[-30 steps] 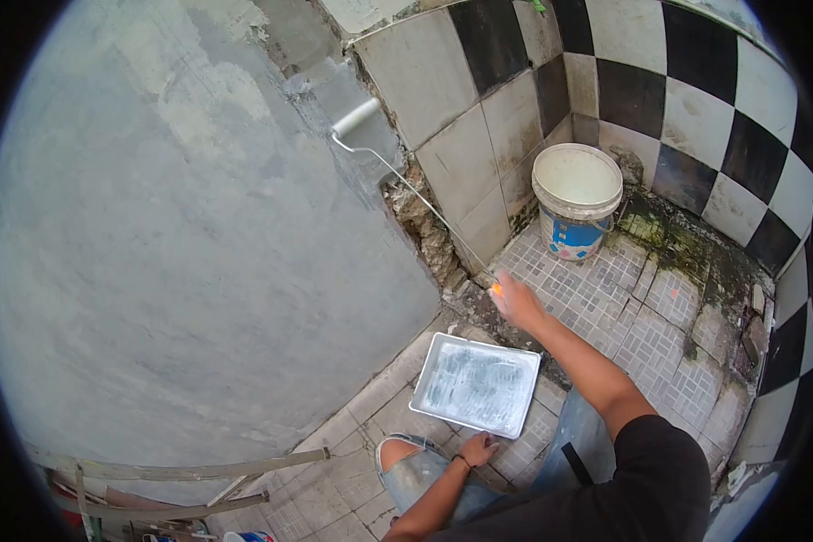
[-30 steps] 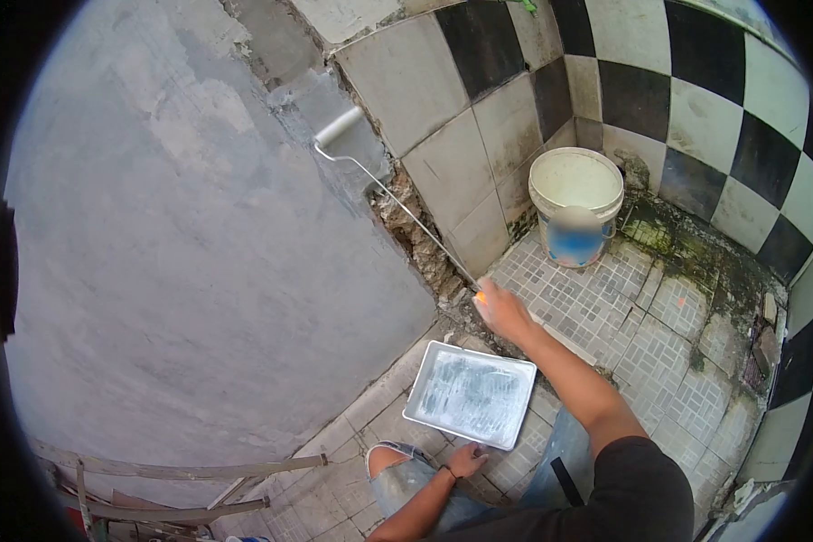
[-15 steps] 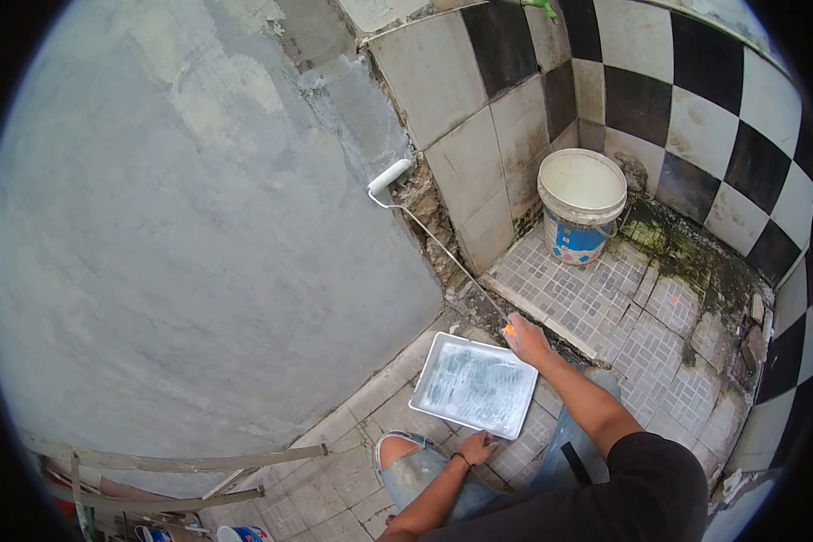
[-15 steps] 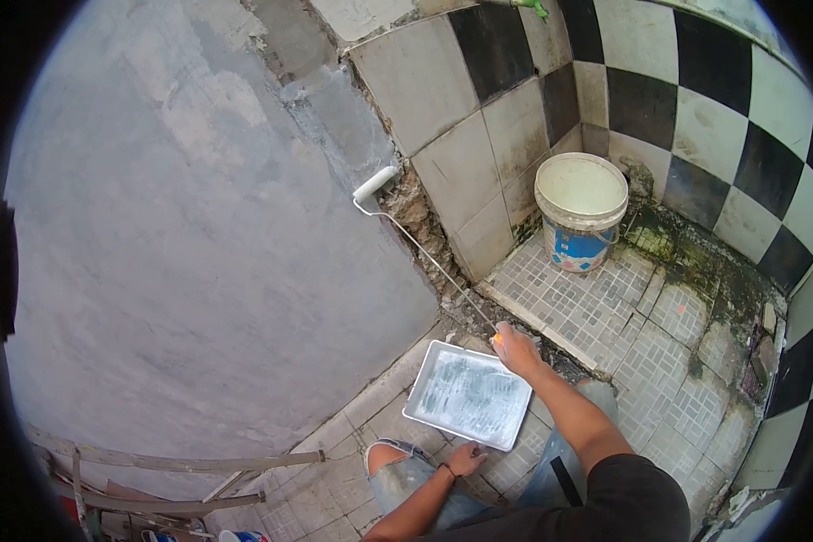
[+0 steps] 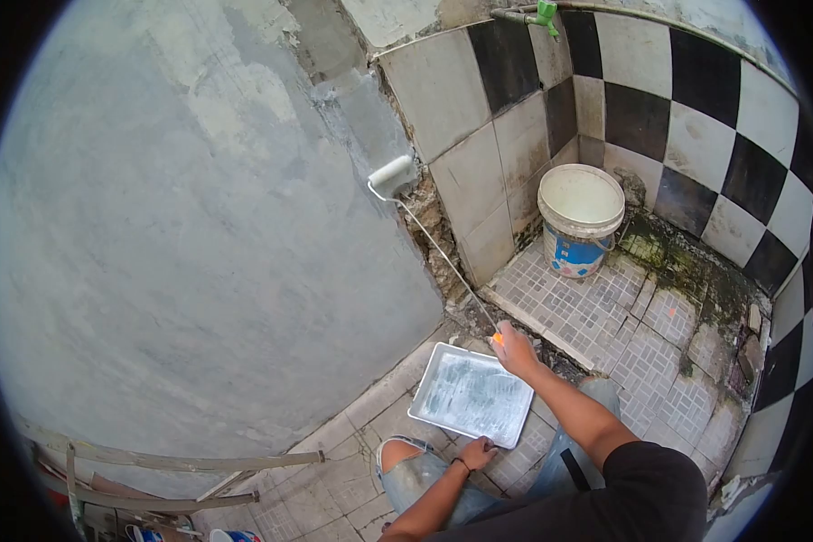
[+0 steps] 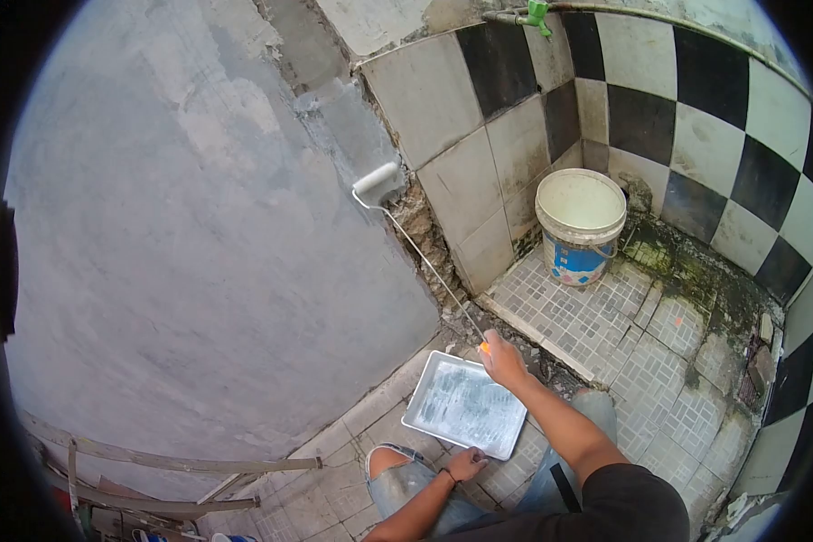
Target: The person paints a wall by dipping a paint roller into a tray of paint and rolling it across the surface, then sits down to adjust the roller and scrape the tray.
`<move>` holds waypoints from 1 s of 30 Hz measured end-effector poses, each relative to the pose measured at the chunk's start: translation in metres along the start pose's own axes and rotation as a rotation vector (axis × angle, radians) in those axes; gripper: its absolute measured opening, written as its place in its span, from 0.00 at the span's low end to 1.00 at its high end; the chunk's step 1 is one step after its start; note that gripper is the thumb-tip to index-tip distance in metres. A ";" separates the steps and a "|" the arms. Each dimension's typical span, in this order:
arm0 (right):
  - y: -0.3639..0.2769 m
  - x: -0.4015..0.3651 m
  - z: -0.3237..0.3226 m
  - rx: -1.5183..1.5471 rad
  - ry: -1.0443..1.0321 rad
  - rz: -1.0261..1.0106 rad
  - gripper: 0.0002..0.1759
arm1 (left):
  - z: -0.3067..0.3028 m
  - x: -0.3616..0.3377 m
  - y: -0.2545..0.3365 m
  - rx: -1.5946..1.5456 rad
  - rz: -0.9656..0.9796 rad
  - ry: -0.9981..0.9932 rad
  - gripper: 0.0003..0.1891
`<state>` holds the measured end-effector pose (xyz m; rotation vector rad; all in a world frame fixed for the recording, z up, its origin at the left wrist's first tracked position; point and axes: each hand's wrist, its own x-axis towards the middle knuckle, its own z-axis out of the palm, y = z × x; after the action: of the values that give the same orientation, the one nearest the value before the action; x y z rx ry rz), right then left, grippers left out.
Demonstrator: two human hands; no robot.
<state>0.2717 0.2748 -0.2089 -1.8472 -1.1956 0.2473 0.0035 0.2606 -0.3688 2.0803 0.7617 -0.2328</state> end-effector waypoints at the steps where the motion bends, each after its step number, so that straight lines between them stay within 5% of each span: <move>1: -0.001 -0.001 0.001 0.017 0.007 -0.006 0.17 | -0.001 0.001 0.002 0.021 -0.012 -0.031 0.21; 8: 0.030 -0.003 -0.005 -0.106 0.003 -0.019 0.18 | -0.004 -0.003 -0.004 -0.020 0.008 -0.010 0.22; 19: -0.086 0.093 -0.073 -0.089 0.172 -0.240 0.13 | -0.003 -0.001 -0.004 0.052 -0.024 -0.018 0.22; 25: -0.044 0.029 -0.005 -0.051 0.029 -0.109 0.14 | -0.003 -0.001 -0.003 -0.016 -0.023 -0.014 0.22; 27: -0.026 0.011 -0.002 -0.126 -0.018 0.034 0.14 | -0.005 -0.003 -0.001 -0.019 -0.021 -0.017 0.22; 30: -0.012 0.014 -0.016 -0.193 0.053 -0.019 0.13 | -0.008 -0.008 0.001 0.071 0.011 -0.033 0.22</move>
<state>0.2804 0.2780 -0.1861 -1.9944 -1.2350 0.0741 -0.0025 0.2632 -0.3597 2.1421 0.7315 -0.2910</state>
